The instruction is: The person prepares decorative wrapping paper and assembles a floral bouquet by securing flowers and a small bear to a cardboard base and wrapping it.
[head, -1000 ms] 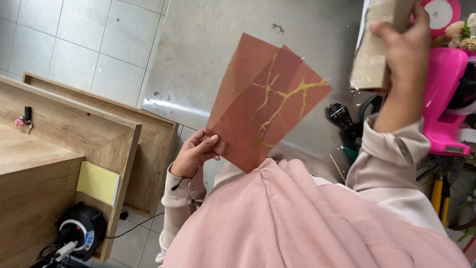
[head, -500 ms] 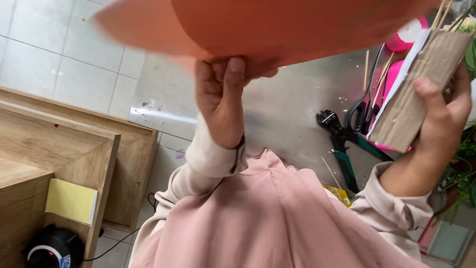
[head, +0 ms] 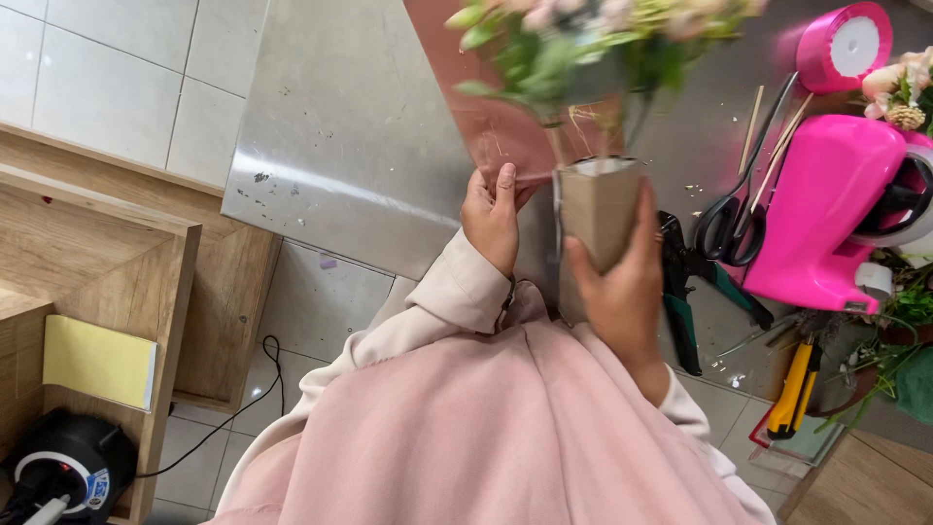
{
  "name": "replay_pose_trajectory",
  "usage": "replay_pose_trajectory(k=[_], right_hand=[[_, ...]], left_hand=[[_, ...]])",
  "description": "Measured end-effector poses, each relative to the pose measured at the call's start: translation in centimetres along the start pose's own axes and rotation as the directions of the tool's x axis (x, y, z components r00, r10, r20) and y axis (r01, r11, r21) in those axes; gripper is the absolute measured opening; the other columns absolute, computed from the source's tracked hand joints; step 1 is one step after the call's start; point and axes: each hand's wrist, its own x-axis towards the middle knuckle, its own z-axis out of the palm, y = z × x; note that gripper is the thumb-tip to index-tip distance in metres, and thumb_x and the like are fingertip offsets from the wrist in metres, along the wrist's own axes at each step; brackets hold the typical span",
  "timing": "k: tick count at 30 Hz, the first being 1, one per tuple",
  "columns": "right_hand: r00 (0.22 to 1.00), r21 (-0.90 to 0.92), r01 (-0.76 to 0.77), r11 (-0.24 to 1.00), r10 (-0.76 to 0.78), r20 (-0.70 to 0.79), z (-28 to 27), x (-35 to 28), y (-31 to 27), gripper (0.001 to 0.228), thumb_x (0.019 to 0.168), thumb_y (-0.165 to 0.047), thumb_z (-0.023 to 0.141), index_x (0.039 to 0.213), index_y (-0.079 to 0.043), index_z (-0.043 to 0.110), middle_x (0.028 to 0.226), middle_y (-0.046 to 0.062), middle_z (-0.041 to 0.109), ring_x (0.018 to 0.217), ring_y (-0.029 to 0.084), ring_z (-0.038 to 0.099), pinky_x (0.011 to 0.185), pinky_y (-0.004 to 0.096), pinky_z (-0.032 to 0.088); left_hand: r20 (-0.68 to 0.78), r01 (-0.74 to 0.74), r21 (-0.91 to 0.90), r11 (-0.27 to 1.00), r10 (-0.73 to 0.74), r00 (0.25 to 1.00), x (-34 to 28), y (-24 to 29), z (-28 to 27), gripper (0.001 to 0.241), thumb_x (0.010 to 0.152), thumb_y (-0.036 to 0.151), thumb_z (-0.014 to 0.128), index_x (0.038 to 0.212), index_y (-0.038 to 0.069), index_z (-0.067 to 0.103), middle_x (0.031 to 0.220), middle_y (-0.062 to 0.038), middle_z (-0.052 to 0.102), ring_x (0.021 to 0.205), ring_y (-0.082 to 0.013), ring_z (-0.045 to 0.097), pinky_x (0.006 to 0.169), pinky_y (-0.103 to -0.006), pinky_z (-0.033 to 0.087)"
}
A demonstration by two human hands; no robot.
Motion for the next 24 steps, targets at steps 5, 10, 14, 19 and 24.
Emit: replay_pose_trajectory(k=[5,10,14,19,24], right_hand=[[0.999,-0.265,0.041,0.963,-0.041,0.007,3.2,-0.5,1.8,0.099,0.082,-0.022,0.084,0.162,-0.004,0.029,0.138,0.033,0.052,0.126,0.052,0.055,0.105,0.061,0.045],[0.996,-0.370,0.088,0.925,-0.088,0.017,3.2,-0.4,1.1,0.103,0.076,-0.023,0.087,0.161,-0.003,0.033,0.126,0.028,0.056,0.115,0.047,0.058,0.102,0.055,0.046],[0.995,-0.362,0.097,0.927,-0.093,0.027,3.0,-0.1,0.8,0.103,0.076,-0.024,0.088,0.161,-0.002,0.034,0.124,0.028,0.056,0.113,0.048,0.057,0.101,0.056,0.046],[0.993,-0.391,0.110,0.914,-0.114,0.011,4.0,-0.4,0.8,0.103,0.080,-0.028,0.086,0.163,-0.005,0.030,0.123,0.026,0.056,0.114,0.046,0.057,0.102,0.054,0.046],[0.993,-0.480,0.111,0.870,-0.120,0.013,4.4,-0.7,0.0,0.103,0.081,-0.028,0.087,0.164,-0.005,0.029,0.118,0.023,0.056,0.111,0.043,0.059,0.099,0.052,0.049]], left_hand=[[0.048,0.015,0.163,0.986,-0.024,0.999,-0.7,1.7,-0.6,0.027,0.108,0.020,0.058,0.120,-0.004,0.061,0.111,-0.028,0.071,0.104,-0.0372,0.072,0.087,-0.0526,0.064],[0.111,-0.028,0.684,0.729,-0.066,0.992,0.4,4.6,-1.1,0.033,0.097,0.041,0.066,0.091,0.011,0.076,0.091,-0.012,0.075,0.089,-0.0312,0.076,0.076,-0.0435,0.062],[0.112,-0.020,0.789,0.614,-0.111,0.987,0.0,5.7,-1.1,0.035,0.093,0.045,0.070,0.079,0.013,0.075,0.071,-0.004,0.070,0.071,-0.0221,0.074,0.063,-0.0372,0.060],[0.189,-0.134,0.897,0.422,-0.092,0.978,0.5,4.4,-1.9,0.040,0.092,0.042,0.068,0.082,0.003,0.074,0.069,-0.015,0.070,0.072,-0.0371,0.074,0.062,-0.0418,0.058],[0.158,-0.111,0.906,0.408,-0.082,0.984,0.1,3.4,-2.1,0.045,0.088,0.046,0.070,0.080,0.001,0.073,0.073,-0.021,0.070,0.079,-0.0470,0.072,0.066,-0.0526,0.057]])
